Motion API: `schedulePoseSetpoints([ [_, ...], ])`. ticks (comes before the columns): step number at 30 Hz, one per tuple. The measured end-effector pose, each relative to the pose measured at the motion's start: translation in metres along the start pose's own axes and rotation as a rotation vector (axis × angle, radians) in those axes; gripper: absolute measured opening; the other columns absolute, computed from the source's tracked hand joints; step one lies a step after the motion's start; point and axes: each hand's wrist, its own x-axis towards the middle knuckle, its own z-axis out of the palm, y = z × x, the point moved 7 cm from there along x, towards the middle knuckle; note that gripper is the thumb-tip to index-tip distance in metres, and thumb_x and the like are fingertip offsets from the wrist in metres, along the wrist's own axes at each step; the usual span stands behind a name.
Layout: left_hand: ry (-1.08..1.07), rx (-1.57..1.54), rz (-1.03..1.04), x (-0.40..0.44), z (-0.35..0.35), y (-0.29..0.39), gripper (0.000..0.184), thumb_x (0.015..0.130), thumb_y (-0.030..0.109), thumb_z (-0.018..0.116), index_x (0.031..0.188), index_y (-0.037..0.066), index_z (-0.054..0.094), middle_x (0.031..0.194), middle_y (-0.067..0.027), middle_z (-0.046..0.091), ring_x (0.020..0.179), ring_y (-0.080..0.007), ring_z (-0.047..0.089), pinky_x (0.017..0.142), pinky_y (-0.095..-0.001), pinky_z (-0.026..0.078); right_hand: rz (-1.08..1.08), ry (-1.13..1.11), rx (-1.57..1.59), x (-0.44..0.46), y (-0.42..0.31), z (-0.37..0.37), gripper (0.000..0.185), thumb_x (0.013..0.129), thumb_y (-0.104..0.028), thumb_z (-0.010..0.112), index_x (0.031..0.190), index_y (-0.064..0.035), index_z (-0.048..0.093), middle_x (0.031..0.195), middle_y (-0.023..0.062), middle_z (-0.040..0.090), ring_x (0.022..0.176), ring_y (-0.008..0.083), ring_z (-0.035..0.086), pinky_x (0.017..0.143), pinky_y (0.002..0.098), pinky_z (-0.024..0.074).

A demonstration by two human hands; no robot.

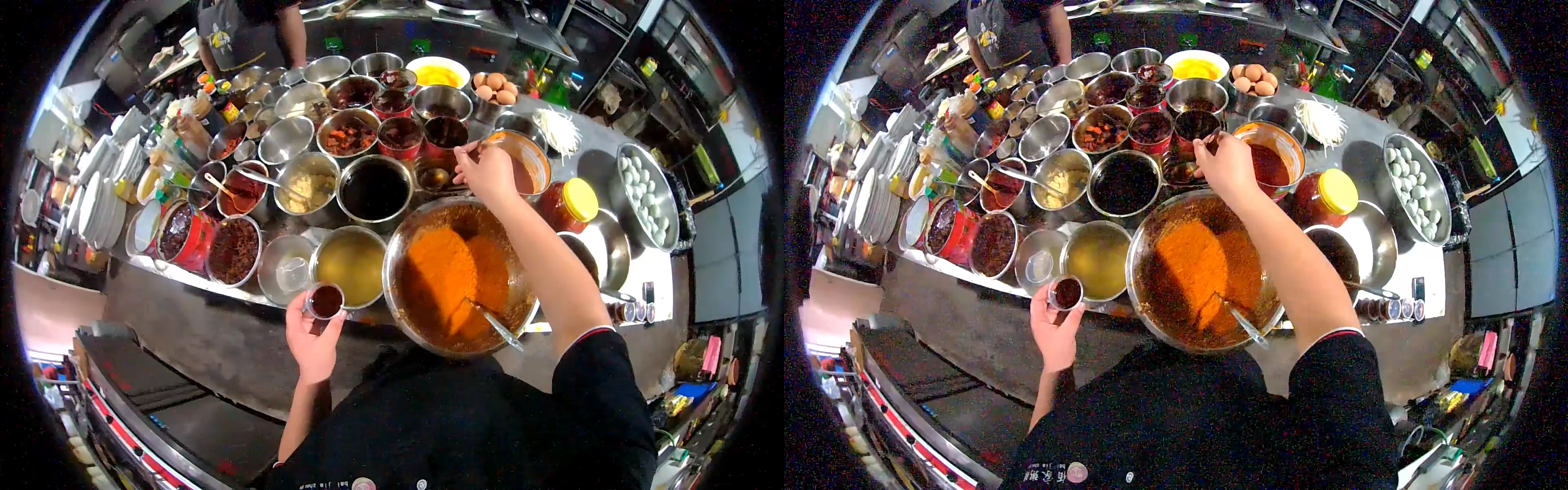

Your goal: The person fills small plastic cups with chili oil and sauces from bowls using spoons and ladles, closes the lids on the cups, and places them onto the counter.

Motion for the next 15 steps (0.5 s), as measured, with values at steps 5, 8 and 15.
schedulePoseSetpoints([
  [5, -0.051, -0.049, -0.010, 0.001, 0.007, -0.002, 0.051, 0.073, -0.009, 0.065, 0.117, -0.002, 0.041, 0.110, -0.0118, 0.056, 0.100, -0.0167, 0.056, 0.089, -0.0289, 0.044, -0.117, 0.017, -0.063, -0.022, -0.019, -0.009, 0.018, 0.083, -0.017, 0.061, 0.081, -0.0002, 0.057, 0.061, 0.0132, 0.061, 0.054, 0.0206, 0.063, 0.053, 0.0302, 0.0471],
  [8, -0.082, -0.028, 0.007, 0.001, 0.011, -0.002, 0.052, 0.073, -0.010, 0.065, 0.118, -0.001, 0.041, 0.112, -0.0123, 0.055, 0.102, -0.0173, 0.056, 0.090, -0.0290, 0.044, -0.234, 0.030, -0.149, -0.030, -0.022, -0.012, 0.013, 0.082, -0.014, 0.061, 0.082, -0.0018, 0.057, 0.061, 0.0143, 0.059, 0.053, 0.0223, 0.060, 0.052, 0.0311, 0.0454],
  [15, -0.137, -0.008, 0.024, 0.002, 0.015, 0.001, 0.053, 0.073, -0.010, 0.065, 0.119, -0.002, 0.039, 0.111, -0.0122, 0.056, 0.101, -0.0176, 0.056, 0.089, -0.0294, 0.045, -0.377, 0.081, -0.029, -0.049, -0.037, -0.024, 0.009, 0.081, -0.009, 0.062, 0.085, -0.0015, 0.058, 0.065, 0.0143, 0.059, 0.052, 0.0212, 0.055, 0.054, 0.0295, 0.0449],
])
